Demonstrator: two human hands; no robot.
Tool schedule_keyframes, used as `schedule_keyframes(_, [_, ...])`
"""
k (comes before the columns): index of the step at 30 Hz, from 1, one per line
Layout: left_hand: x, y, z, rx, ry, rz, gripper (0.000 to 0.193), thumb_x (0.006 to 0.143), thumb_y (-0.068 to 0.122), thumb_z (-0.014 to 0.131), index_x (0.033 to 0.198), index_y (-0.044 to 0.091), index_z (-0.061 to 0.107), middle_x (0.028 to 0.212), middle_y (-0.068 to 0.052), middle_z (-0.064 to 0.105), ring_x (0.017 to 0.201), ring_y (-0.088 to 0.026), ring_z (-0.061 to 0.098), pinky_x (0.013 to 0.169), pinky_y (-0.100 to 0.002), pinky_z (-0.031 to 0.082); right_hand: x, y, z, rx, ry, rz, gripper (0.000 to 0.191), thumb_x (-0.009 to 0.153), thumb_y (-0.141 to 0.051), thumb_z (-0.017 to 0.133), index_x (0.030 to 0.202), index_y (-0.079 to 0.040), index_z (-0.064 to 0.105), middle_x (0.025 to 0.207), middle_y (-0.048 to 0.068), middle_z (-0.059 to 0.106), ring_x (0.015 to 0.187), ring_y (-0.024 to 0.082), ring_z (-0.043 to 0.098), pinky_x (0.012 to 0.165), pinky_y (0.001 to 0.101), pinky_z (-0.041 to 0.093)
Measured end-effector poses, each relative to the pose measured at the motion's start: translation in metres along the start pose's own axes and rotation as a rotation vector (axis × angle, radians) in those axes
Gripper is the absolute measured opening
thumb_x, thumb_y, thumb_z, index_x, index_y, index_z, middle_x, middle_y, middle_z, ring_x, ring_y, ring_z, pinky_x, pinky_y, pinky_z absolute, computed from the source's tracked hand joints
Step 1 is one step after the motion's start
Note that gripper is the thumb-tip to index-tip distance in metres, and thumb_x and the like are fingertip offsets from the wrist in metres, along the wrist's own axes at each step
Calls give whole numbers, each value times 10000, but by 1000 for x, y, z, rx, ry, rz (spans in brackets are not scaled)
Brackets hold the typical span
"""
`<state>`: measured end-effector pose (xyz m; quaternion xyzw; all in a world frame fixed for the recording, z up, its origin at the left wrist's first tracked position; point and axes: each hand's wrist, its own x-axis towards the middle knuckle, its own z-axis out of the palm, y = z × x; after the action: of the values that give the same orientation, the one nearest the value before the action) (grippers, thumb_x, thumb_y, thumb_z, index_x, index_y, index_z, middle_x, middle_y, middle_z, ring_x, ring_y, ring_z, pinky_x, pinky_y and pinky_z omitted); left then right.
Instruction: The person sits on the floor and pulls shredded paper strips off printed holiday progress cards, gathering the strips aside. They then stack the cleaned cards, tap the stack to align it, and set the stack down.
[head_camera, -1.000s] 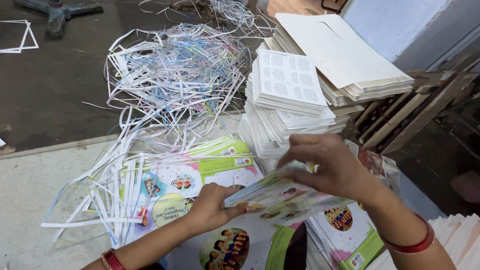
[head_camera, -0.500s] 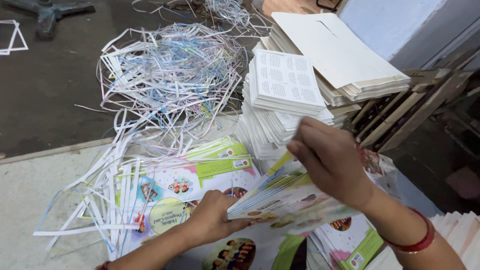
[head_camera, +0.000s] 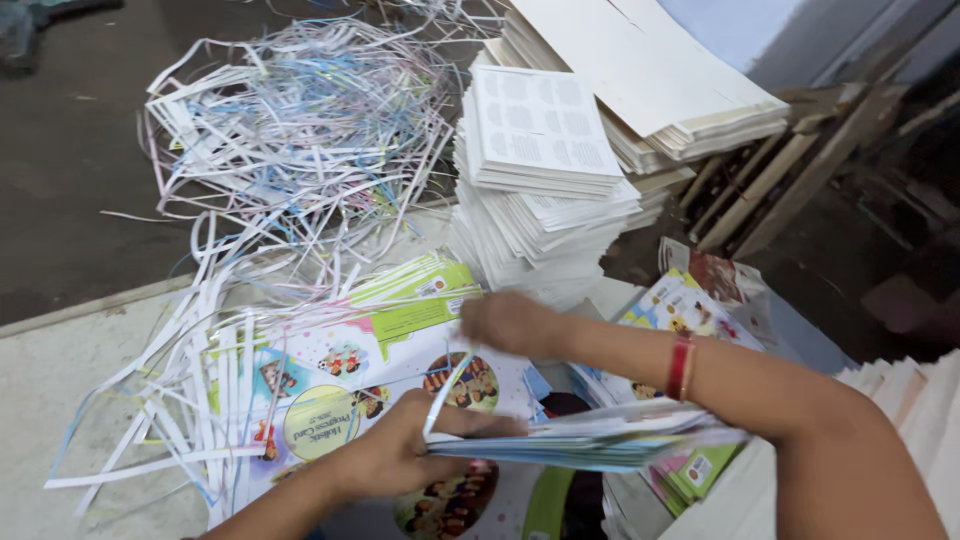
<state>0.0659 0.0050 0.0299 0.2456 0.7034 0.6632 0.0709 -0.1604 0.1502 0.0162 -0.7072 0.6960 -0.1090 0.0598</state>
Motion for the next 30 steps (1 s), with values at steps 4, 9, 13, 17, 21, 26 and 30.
schedule_keyframes(4, [11,-14,7,178,65,69,527,865,-58,791,1350,92,651,1469,-169,645,1254,-226,665,1132,-374,403,-30,15,17,319,-288,98,439,1010,-388,585,1180,17,592,1140,254,650,1059,412,659,910,466,515])
schedule_keyframes(9, [22,-20,3,-146,164,44,1149,851,-88,707,1675,191,-43,1649,-117,277,1408,-256,522,1118,-372,430,-31,22,-104,201,-344,313,941,917,-482,696,1551,45,242,1596,270,324,1463,353,380,1190,392,299])
schedule_keyframes(13, [24,-13,-3,-193,260,-71,1166,854,-53,744,1677,234,-32,1739,-43,184,1417,-203,532,777,-380,589,-43,-33,-217,-433,103,194,901,862,-377,743,1523,63,316,1554,279,395,1453,400,388,1208,453,299])
schedule_keyframes(17, [25,-3,-9,-152,315,-166,1141,848,40,767,1663,268,2,1525,-134,531,1131,-194,640,824,-307,576,-61,-103,-231,112,189,74,689,950,-311,722,1524,-36,457,1467,196,621,1330,327,629,1137,402,478])
schedule_keyframes(21, [24,2,-10,-187,343,-274,1148,835,75,759,1670,311,9,1449,-167,621,1103,-196,638,769,-343,532,-59,-115,-172,-50,234,271,777,770,-398,841,1376,-23,532,1139,176,744,982,341,730,820,406,560])
schedule_keyframes(26, [14,-19,-9,-95,324,35,1088,863,19,743,1680,197,47,1686,-90,256,1391,-270,511,1076,-380,476,-92,-106,-95,-111,587,947,606,562,-492,913,969,-86,725,670,131,705,574,295,714,573,401,532])
schedule_keyframes(30, [6,-62,-12,-280,141,82,841,901,91,700,1612,117,252,1526,-133,470,1420,-280,509,1143,-353,405,-125,-95,-38,-277,1039,591,610,602,-575,863,677,-28,606,577,110,508,519,282,540,543,391,423])
